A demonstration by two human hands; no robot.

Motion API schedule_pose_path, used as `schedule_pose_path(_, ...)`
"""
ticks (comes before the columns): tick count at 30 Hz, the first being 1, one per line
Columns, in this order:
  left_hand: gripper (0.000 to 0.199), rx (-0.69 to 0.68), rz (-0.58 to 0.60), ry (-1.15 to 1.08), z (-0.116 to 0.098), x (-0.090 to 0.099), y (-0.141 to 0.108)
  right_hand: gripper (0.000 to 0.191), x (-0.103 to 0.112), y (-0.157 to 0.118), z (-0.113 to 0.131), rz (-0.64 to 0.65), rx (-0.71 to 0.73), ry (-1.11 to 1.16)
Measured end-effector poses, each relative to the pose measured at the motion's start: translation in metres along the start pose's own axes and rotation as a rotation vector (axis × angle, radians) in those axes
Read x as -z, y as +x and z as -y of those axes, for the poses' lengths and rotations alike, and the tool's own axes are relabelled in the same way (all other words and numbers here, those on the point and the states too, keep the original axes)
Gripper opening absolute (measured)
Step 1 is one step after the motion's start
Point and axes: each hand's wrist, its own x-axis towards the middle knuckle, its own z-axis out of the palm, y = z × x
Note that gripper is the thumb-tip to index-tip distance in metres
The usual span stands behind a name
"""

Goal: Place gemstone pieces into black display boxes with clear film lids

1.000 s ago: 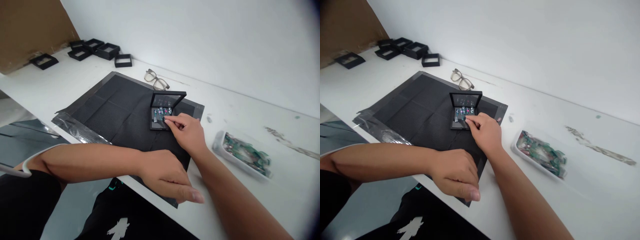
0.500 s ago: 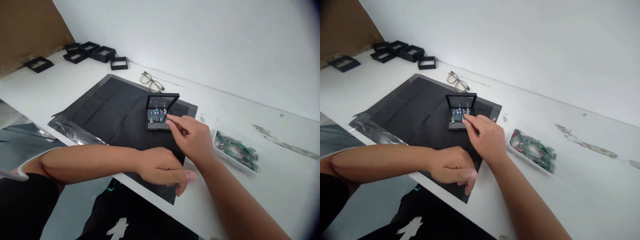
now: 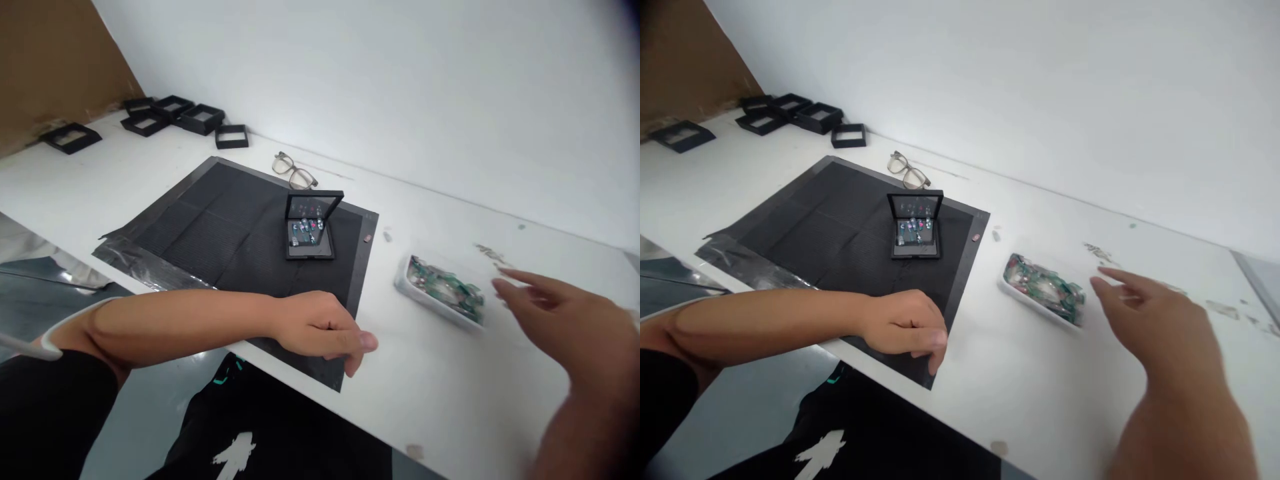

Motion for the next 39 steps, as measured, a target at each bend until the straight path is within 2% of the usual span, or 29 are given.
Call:
schedule_pose_path(1,0.060,-0.019,-0.001,-0.002,0.001,-0.001,0.001,0.018,-0.002,-0.005,0.011,0.046,-0.131,0.050)
schedule_pose_path(2,0.057,-0.050,-0.013,0.004,0.001,-0.003,0.001,0.024,-0.004,-0.010,0.023,0.078,-0.149,0.092)
schedule_pose_path(4,0.048,-0.142,-0.075,0.052,0.001,-0.007,0.002,0.028,-0.007,-0.021,0.046,0.130,-0.146,0.166)
schedule_pose_path(7,0.035,-0.295,-0.184,0.189,0.001,-0.012,0.004,0.023,-0.009,-0.033,0.066,0.132,-0.119,0.275)
schedule_pose_path(11,0.025,-0.495,-0.286,0.382,0.002,-0.017,0.008,0.030,-0.013,-0.041,0.078,0.133,-0.074,0.397)
schedule_pose_path(16,0.025,-0.598,-0.631,0.624,-0.005,-0.017,0.009,0.032,-0.012,-0.046,0.085,0.136,0.003,0.418)
schedule_pose_path(17,0.024,-0.602,-0.664,0.666,-0.007,-0.016,0.008,0.032,-0.010,-0.047,0.085,0.130,0.014,0.430)
schedule_pose_path(18,0.023,-0.601,-0.658,0.710,-0.008,-0.015,0.008,0.034,-0.009,-0.047,0.085,0.130,0.020,0.447)
schedule_pose_path(20,0.022,-0.590,-0.572,0.793,-0.009,-0.014,0.006,0.038,-0.006,-0.048,0.085,0.188,0.035,0.455)
schedule_pose_path(24,0.031,-0.557,-0.402,0.825,-0.010,-0.014,0.005,0.044,-0.005,-0.050,0.086,0.442,0.093,0.366)
schedule_pose_path(26,0.034,-0.547,-0.337,0.826,-0.010,-0.015,0.005,0.046,-0.006,-0.051,0.088,0.457,0.122,0.341)
schedule_pose_path(29,0.043,-0.490,-0.243,0.811,-0.008,-0.015,0.006,0.048,-0.006,-0.053,0.090,0.380,0.152,0.327)
schedule_pose_path(32,0.056,-0.442,-0.200,0.786,-0.006,-0.016,0.008,0.044,-0.003,-0.054,0.092,0.284,0.182,0.306)
schedule_pose_path(35,0.050,-0.411,-0.162,0.830,-0.006,-0.017,0.008,0.038,0.004,-0.056,0.098,0.144,0.286,0.292)
schedule_pose_path(37,0.044,-0.398,-0.156,0.873,-0.007,-0.017,0.008,0.026,0.010,-0.059,0.105,0.042,0.359,0.323)
schedule_pose_path(39,0.045,-0.390,-0.160,0.901,-0.007,-0.016,0.007,0.013,0.015,-0.063,0.114,-0.001,0.400,0.402)
